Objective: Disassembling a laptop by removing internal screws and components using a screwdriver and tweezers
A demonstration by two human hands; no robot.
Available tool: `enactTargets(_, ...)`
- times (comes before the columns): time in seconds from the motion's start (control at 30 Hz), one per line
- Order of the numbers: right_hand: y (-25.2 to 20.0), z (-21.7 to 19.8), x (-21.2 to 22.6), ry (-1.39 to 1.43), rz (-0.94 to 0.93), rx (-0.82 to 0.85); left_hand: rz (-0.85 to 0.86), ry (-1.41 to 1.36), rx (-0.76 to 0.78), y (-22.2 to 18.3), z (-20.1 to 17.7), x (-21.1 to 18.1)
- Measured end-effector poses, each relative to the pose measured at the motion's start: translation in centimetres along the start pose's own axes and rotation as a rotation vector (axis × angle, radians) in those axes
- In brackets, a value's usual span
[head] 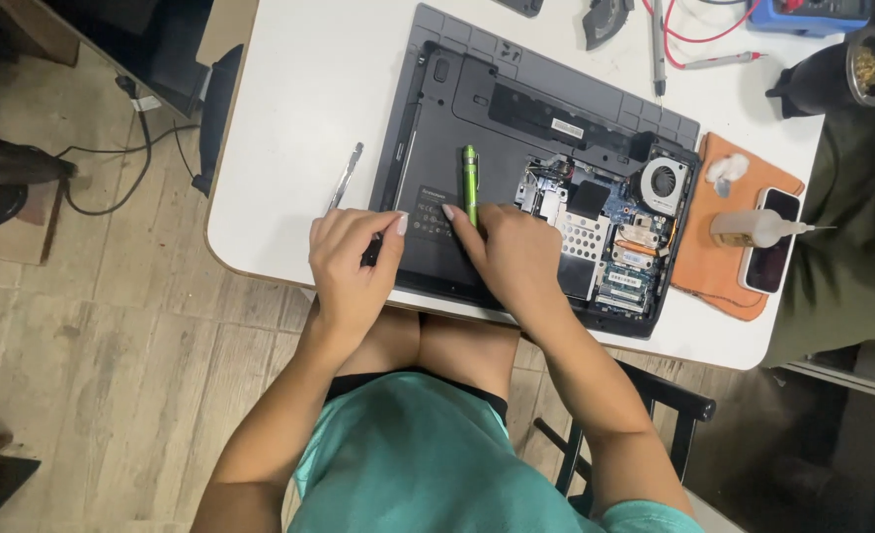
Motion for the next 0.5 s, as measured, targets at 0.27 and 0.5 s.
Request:
enactTargets(0.27,1.1,-2.1,-7.9,0.082,0.073,-0.297,0.072,-0.054,-0.104,-0.1,-1.2,2.3)
enactTargets(0.5,8.2,-5.3,-19.8,0.085,0.127,-0.457,0.128,0.034,-0.109,-0.6,-1.0,2.1)
Point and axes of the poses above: each hand's wrist, its own y-axis towards the middle knuckle, its own z-axis out of the palm, x = y × z, the point moved 10 cm from there along y, towards the middle knuckle, and after that the axes turned 12 degrees about -z, right-handed, at the moved point
